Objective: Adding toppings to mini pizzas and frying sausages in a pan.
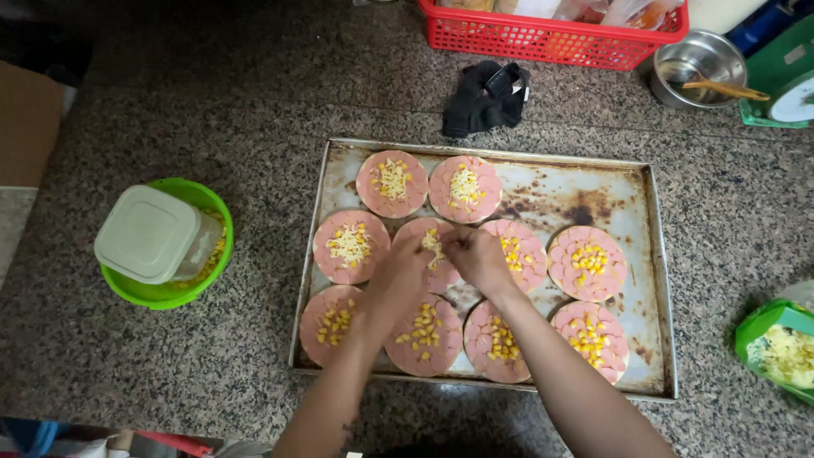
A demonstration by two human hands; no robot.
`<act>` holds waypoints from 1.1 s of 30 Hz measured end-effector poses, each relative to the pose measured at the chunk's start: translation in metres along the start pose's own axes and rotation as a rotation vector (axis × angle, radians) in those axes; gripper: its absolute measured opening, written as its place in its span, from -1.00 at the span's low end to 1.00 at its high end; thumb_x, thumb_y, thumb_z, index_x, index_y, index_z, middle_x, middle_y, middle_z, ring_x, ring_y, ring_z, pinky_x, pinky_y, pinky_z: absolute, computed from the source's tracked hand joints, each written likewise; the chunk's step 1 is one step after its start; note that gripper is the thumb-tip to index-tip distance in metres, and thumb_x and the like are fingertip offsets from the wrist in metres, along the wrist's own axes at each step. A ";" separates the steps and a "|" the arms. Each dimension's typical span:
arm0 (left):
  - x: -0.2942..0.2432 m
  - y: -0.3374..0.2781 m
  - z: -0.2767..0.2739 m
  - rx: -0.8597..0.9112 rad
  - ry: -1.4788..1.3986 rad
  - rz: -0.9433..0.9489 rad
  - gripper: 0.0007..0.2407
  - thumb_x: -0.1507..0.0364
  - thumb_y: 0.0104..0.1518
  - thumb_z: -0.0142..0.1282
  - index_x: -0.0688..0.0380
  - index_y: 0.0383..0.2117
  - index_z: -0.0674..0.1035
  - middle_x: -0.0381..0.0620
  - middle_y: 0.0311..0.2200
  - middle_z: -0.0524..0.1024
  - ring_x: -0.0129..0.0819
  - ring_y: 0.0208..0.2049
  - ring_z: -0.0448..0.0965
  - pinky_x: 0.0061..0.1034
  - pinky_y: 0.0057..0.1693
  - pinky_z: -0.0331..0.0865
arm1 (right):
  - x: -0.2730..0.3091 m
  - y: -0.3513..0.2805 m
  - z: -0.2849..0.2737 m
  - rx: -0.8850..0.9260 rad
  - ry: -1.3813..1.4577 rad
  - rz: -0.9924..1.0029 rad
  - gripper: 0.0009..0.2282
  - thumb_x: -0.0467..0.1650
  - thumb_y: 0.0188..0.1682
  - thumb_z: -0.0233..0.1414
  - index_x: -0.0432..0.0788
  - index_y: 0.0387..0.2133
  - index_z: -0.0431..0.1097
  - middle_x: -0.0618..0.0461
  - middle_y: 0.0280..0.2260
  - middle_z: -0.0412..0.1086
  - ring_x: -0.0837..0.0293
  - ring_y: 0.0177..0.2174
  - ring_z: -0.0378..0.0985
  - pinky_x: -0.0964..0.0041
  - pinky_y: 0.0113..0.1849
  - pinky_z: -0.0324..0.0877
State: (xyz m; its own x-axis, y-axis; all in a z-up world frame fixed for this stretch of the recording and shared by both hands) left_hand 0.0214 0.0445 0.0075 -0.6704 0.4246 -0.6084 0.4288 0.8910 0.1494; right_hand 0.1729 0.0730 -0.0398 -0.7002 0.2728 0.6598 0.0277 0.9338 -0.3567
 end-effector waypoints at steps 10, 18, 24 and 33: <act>-0.003 -0.014 -0.001 0.041 0.009 0.037 -0.81 0.48 -0.04 -0.03 0.07 -0.29 0.52 0.00 -0.39 0.34 0.00 -0.26 0.41 -0.31 -0.17 0.36 | -0.013 0.015 0.012 -0.015 0.560 0.123 -0.79 -0.47 -0.20 -0.02 -0.19 -0.31 0.47 -0.08 -0.60 0.43 0.15 -0.56 0.54 0.34 -0.38 0.46; 0.004 -0.017 -0.010 -0.018 -0.051 -0.060 -0.84 0.45 -0.01 -0.07 0.09 -0.34 0.54 -0.02 -0.36 0.35 -0.02 -0.27 0.42 -0.32 -0.16 0.34 | 0.014 0.000 0.000 0.107 0.762 0.107 -0.77 -0.60 -0.18 -0.09 -0.39 -0.24 0.40 -0.22 -0.40 0.39 0.06 -0.41 0.53 0.32 -0.32 0.51; 0.015 -0.014 -0.018 -0.138 -0.217 -0.232 -0.77 0.48 0.01 -0.11 -0.02 -0.24 0.57 -0.15 -0.27 0.50 -0.19 -0.17 0.51 -0.42 -0.05 0.35 | -0.005 0.006 0.003 0.091 0.818 0.094 -0.80 -0.61 -0.17 -0.07 -0.46 -0.28 0.38 -0.29 -0.46 0.35 -0.03 -0.48 0.53 0.14 -0.39 0.54; -0.017 0.001 -0.030 -0.132 -0.273 -0.071 -0.73 0.54 0.01 -0.08 0.13 -0.13 0.51 0.11 -0.15 0.49 0.09 -0.09 0.45 -0.19 -0.02 0.34 | 0.014 -0.008 0.004 0.084 0.925 0.254 -0.77 -0.56 -0.14 -0.10 -0.39 -0.22 0.37 -0.28 -0.37 0.32 -0.11 -0.45 0.54 0.04 -0.35 0.54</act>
State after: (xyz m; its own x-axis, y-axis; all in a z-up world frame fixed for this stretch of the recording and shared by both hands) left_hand 0.0155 0.0431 0.0415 -0.5006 0.3170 -0.8055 0.2923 0.9378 0.1874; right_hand 0.1605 0.0685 -0.0303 0.1608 0.5727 0.8039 0.0251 0.8118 -0.5834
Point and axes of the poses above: each hand's wrist, its own y-axis towards the middle knuckle, its own z-axis out of the palm, x = y × z, the point moved 5 cm from there along y, towards the middle knuckle
